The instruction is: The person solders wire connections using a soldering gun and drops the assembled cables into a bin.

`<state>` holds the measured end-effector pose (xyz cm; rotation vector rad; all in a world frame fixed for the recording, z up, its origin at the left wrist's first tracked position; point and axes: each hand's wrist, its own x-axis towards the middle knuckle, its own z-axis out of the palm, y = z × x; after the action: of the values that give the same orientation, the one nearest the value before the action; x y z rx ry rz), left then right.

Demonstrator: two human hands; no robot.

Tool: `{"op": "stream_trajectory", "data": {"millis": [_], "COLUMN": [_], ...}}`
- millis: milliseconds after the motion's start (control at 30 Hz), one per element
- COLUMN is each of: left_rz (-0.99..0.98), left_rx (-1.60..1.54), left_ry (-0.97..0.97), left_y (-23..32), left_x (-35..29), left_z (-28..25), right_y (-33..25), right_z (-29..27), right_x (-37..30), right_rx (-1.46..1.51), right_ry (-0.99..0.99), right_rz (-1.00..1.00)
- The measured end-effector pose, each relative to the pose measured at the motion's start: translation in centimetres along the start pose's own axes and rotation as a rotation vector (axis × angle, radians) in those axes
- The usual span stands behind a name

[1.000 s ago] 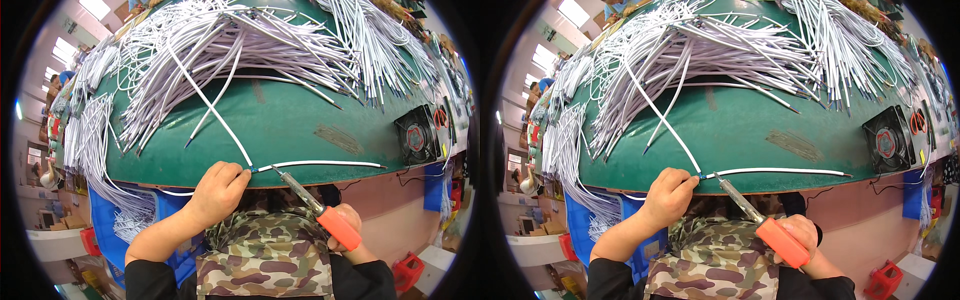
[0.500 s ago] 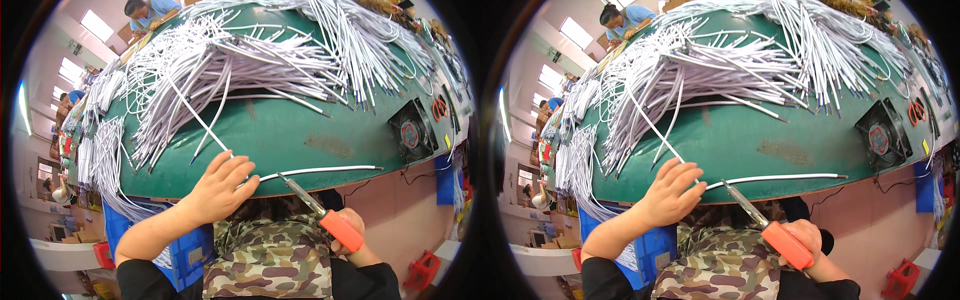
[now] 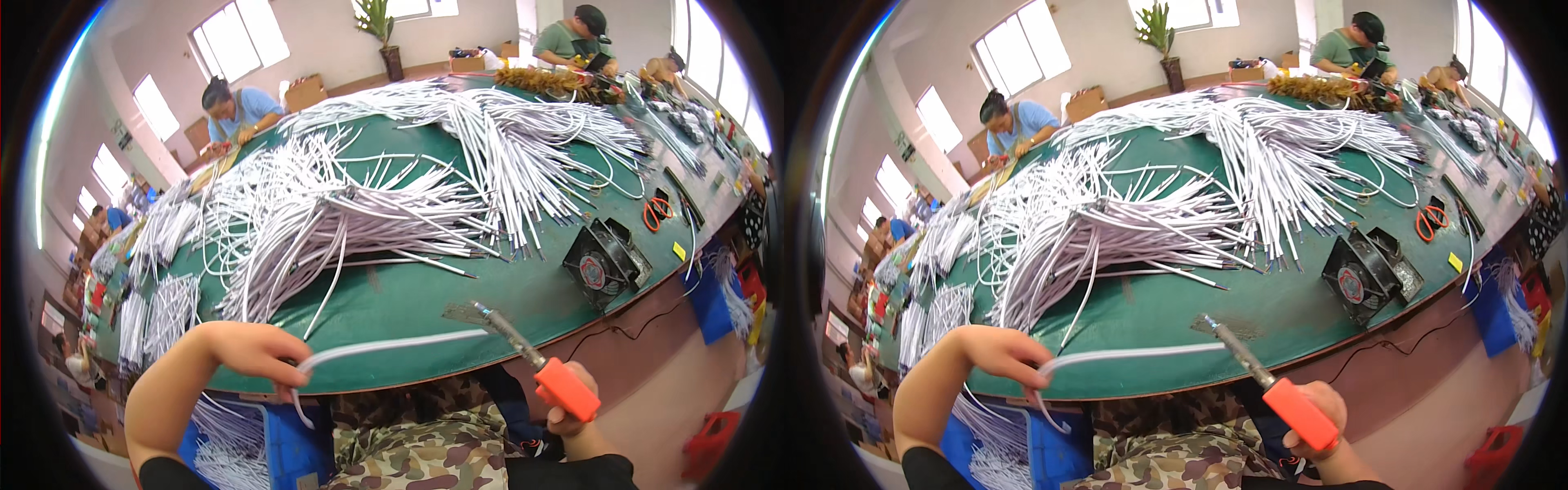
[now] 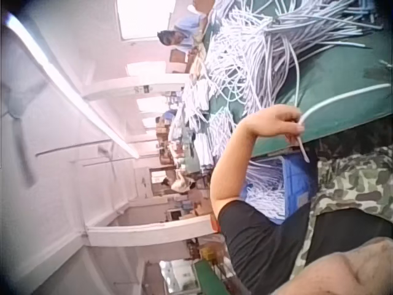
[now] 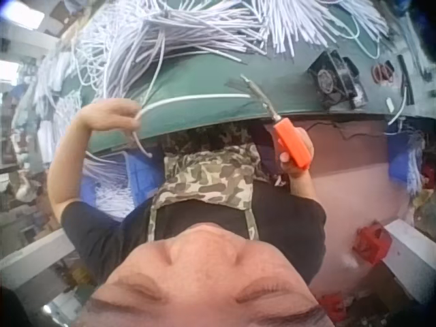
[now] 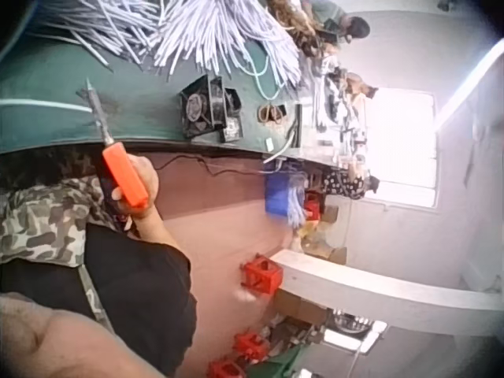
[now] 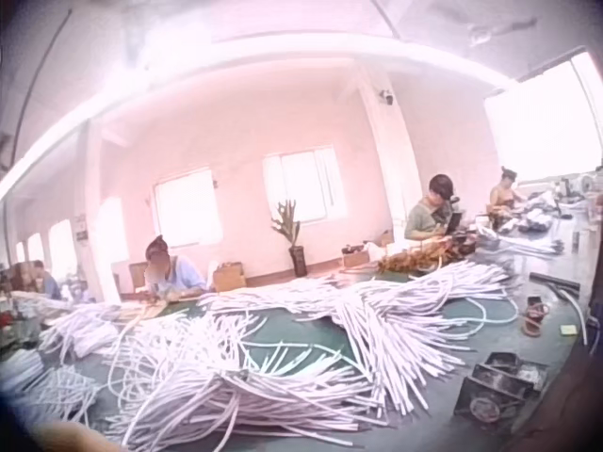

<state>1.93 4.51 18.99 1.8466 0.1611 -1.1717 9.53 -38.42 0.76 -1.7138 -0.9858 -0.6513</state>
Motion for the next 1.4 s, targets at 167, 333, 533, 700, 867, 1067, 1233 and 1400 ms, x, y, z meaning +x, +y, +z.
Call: {"op": "stream_trajectory", "data": {"millis": [167, 333, 533, 700, 867, 1067, 1233, 1400], "left_rz": [0.743, 1.140, 1.229, 0.954, 0.914, 0.615, 0.611, 0.705], "left_rx": [-0.497, -0.762, -1.419, -1.884, -1.707, -1.378, 0.166, 0.612], "left_ry": [1.063, 1.180, 0.732, 0.637, 0.680, 0.558, 1.160, 1.260], "left_y": [-2.0, -4.8, -5.9, -4.0, -4.6, -6.2, -8.6, -9.3], "left_x": [-10.8, -12.0, 5.8, 18.3, 20.6, 15.1, 12.5, 14.9], "left_z": [3.4, 7.1, 9.0, 11.2, 12.1, 12.5, 10.3, 6.6], "right_y": [0.7, 0.7, -1.6, -4.0, -4.0, -2.4, -2.4, -2.3], "right_z": [-2.8, -4.0, -3.6, 1.7, 10.5, 18.1, 18.7, 18.3], "right_x": [1.3, 3.7, 6.8, 6.0, 5.4, 4.5, 3.3, 3.0], "right_rx": [0.051, 0.251, 0.344, 0.745, 0.947, 1.203, 1.160, 1.110], "right_ry": [0.119, 0.298, 0.427, 0.160, 0.033, -0.049, -0.111, -0.175], "right_rz": [0.087, 0.182, 0.226, 0.464, 0.546, 0.662, 0.666, 0.701]}}
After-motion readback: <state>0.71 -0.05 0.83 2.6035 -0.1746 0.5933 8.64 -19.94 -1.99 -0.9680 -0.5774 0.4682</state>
